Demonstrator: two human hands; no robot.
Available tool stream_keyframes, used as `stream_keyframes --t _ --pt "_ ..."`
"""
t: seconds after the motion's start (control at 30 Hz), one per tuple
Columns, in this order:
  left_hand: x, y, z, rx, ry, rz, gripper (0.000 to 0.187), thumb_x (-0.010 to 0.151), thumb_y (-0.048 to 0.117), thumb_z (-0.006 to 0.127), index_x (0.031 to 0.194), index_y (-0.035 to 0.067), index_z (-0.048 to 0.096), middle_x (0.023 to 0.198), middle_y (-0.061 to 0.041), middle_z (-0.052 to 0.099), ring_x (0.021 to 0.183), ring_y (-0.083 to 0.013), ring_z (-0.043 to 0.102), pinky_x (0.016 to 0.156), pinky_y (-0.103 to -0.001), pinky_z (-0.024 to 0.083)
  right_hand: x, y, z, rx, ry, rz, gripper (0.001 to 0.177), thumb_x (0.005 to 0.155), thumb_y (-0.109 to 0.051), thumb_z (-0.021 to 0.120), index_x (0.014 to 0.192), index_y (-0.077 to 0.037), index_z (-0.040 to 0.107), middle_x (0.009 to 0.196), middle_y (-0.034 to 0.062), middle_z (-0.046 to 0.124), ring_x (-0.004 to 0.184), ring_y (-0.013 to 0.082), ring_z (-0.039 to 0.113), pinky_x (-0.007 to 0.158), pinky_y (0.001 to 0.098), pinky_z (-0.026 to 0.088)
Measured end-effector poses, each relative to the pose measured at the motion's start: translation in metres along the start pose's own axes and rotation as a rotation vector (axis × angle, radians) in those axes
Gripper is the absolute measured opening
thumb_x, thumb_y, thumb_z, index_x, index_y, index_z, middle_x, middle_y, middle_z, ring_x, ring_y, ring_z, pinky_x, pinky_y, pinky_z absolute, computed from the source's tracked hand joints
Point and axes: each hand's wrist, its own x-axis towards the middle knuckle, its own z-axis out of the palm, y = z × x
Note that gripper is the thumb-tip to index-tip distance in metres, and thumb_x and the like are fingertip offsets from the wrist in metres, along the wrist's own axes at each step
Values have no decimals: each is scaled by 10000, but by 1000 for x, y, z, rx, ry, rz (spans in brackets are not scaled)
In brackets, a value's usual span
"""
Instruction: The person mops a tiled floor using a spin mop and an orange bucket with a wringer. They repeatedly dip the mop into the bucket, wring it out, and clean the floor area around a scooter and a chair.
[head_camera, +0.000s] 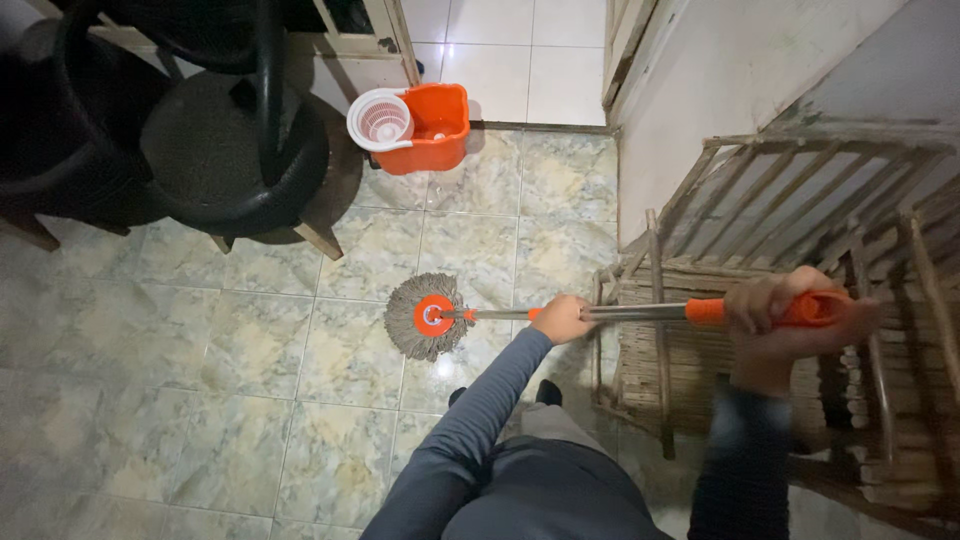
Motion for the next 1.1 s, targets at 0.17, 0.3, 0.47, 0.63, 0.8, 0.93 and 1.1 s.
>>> stream_keyframes --t 0.17,0.3,0.47,0.63,0.8,0.93,1.1 --pt "8 -25 16 56 55 -11 222 785 249 700 866 46 736 825 -215 712 798 -402 694 759 -477 552 3 22 -14 73 16 -32 790 1026 -802 304 653 -133 493 447 3 362 359 109 333 388 275 290" --pt "7 -59 18 103 81 -17 237 770 251 685 878 46 736 874 -209 717 834 -414 690 780 -484 559 -1 65 -40 257 -62 -28 788 1026 -795 286 612 -161 504 432 -19 351 309 97 347 369 278 305" --pt "-18 -105 -6 209 94 -59 299 797 336 710 825 39 720 864 -215 712 851 -421 687 772 -499 551 23 166 -89 580 -693 110 847 880 -843 291 642 -79 568 390 69 486 335 220 526 363 416 453" --pt "-55 -134 -36 268 186 -147 300 826 346 704 846 48 689 874 -223 699 872 -442 669 760 -521 527 -79 215 -31 491 2 214 838 971 -872 308 653 -110 451 468 39 395 403 174 397 442 324 365" --pt "-95 -144 -41 277 170 -218 226 809 288 760 855 70 721 893 -176 728 932 -382 679 816 -488 514 -111 174 30 305 5 265 788 931 -846 333 664 -109 411 497 43 370 434 207 360 459 388 346" --pt "-109 -147 -38 -55 247 -110 300 749 209 822 994 94 694 987 -111 722 988 -291 694 856 -388 544 -115 147 57 332 -25 245 759 971 -804 346 666 -112 408 516 38 371 433 201 358 499 393 359" --pt "-105 -140 -32 -51 163 -42 256 796 147 835 1021 85 730 1061 -113 742 1039 -278 705 920 -365 541 -107 115 56 363 -127 239 739 980 -786 342 712 -103 435 529 46 401 454 190 377 499 376 366"
